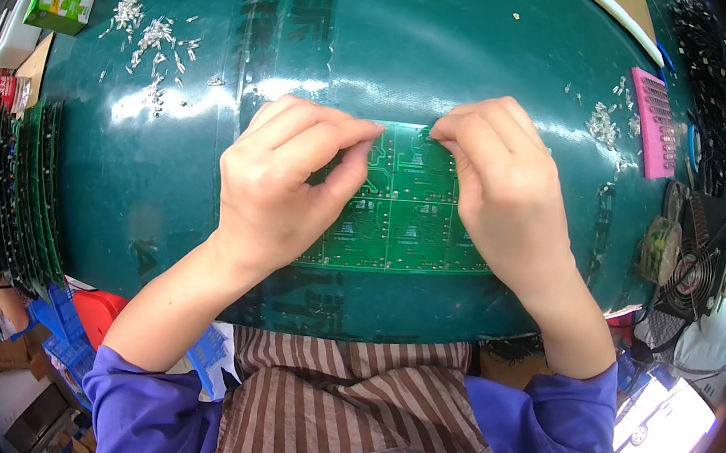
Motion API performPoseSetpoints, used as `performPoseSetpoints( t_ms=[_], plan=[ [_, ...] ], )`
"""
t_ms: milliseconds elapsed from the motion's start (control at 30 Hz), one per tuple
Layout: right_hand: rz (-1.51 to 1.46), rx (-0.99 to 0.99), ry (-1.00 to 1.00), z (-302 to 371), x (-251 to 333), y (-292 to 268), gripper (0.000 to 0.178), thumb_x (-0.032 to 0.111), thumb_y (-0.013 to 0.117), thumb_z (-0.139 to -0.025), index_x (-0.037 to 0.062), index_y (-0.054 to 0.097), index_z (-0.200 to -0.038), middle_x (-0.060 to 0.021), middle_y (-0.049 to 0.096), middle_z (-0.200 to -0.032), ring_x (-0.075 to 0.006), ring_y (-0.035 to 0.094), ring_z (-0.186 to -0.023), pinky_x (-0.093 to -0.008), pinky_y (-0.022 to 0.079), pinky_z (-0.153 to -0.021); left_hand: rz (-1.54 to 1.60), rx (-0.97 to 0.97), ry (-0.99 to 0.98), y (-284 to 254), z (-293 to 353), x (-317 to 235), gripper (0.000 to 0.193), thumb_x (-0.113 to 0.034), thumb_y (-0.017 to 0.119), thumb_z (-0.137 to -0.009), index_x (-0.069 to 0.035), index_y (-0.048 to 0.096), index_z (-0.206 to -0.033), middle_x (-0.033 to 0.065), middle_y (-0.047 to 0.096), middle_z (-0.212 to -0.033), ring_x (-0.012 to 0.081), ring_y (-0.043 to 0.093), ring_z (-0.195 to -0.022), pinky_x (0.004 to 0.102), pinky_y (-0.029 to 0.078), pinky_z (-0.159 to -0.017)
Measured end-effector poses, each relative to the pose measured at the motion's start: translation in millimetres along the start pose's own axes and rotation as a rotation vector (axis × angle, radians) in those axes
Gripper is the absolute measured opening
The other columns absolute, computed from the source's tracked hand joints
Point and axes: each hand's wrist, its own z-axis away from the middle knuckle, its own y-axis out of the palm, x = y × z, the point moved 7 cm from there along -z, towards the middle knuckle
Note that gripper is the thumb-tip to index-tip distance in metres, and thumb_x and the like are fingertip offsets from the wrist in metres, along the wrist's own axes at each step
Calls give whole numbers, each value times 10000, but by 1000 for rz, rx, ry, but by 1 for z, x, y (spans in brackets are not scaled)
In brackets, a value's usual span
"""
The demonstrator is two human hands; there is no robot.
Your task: The person inserts electronic components into circuit boards by hand and stacks the assembled boards onto a pile.
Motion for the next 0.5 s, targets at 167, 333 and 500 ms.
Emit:
performPoseSetpoints(
  t_ms=[167, 333, 500],
  plan=[
    [-161, 50, 40, 2, -10, -8, 263, -84, 707, -792, 10, 706, -1038, -137, 708, -981, -305, 676, -895, -375, 546, -774, -61, 13, 41, -2, 1, -5, 189, 75, 760, -760, -26, 762, -920, 89, 735, -869, 217, 703, -796, 312, 549, -707],
    [155, -35, 149, 7, -63, -58, 216, 26, 725, -838, 45, 720, -1053, -127, 720, -1001, -301, 680, -929, -377, 544, -817, -131, 56, 5, -4, -3, -6, 175, 65, 757, -782, -24, 761, -933, 96, 735, -885, 224, 705, -803, 309, 549, -714],
    [247, 5, 410, 24, -146, -76, 167, 129, 745, -870, 44, 711, -1010, -71, 710, -896, -211, 619, -815, -326, 507, -764, 40, 180, -224, 2, -11, 7, 138, 24, 728, -843, -10, 758, -974, 107, 730, -896, 193, 696, -803, 295, 537, -721]
  ],
)
